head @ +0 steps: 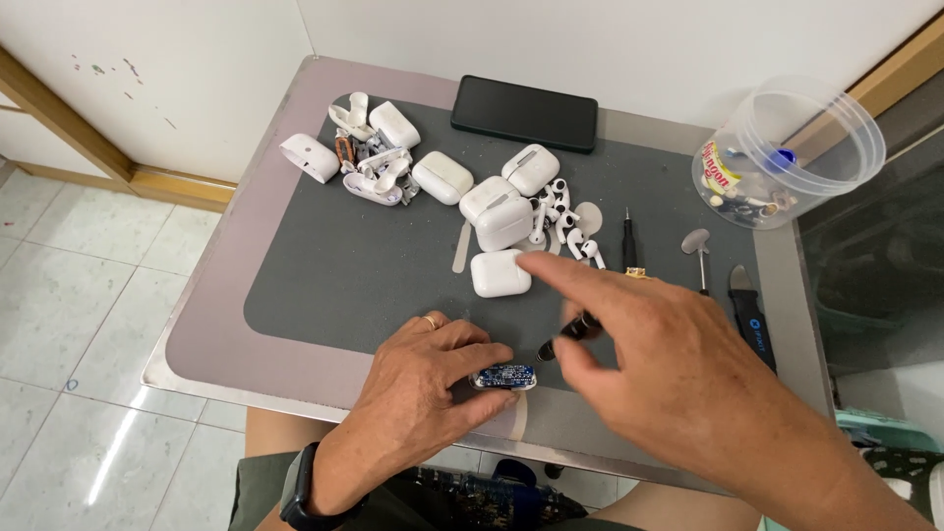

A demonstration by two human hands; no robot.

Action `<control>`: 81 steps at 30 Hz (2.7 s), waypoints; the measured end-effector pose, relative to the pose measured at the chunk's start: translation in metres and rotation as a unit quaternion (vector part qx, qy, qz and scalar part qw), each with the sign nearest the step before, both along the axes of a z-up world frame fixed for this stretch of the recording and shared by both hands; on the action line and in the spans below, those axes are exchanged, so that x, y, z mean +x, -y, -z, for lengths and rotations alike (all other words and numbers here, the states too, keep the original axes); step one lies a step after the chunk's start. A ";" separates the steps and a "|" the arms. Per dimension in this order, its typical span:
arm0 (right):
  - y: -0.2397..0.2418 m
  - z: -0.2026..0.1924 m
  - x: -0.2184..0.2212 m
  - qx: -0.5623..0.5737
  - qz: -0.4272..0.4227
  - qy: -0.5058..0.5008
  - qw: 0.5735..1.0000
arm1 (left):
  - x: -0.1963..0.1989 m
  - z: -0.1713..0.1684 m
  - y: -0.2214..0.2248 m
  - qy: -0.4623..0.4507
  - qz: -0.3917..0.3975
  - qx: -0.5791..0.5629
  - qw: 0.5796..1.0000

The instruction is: Disassembling and inspecting wireless earbud charging cases and internal components using a craft knife and precision tools

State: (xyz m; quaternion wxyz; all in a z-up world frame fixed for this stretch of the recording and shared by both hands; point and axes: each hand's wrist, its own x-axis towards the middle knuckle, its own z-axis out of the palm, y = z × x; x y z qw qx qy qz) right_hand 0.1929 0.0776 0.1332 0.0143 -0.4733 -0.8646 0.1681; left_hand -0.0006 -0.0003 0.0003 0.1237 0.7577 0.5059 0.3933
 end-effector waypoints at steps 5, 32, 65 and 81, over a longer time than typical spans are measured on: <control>0.005 0.009 0.007 0.048 -0.018 0.006 0.999 | 0.001 -0.003 0.001 0.003 -0.003 -0.001 1.000; 0.015 0.018 0.018 0.122 -0.077 -0.165 0.976 | 0.005 -0.017 -0.001 -0.010 0.036 -0.102 0.994; 0.049 0.118 0.077 0.128 0.445 -0.506 0.728 | 0.029 -0.008 -0.138 -0.309 0.033 0.003 0.950; 0.052 0.148 0.084 0.179 0.357 -0.457 0.795 | -0.038 -0.082 -0.052 -0.111 -0.015 -0.133 0.985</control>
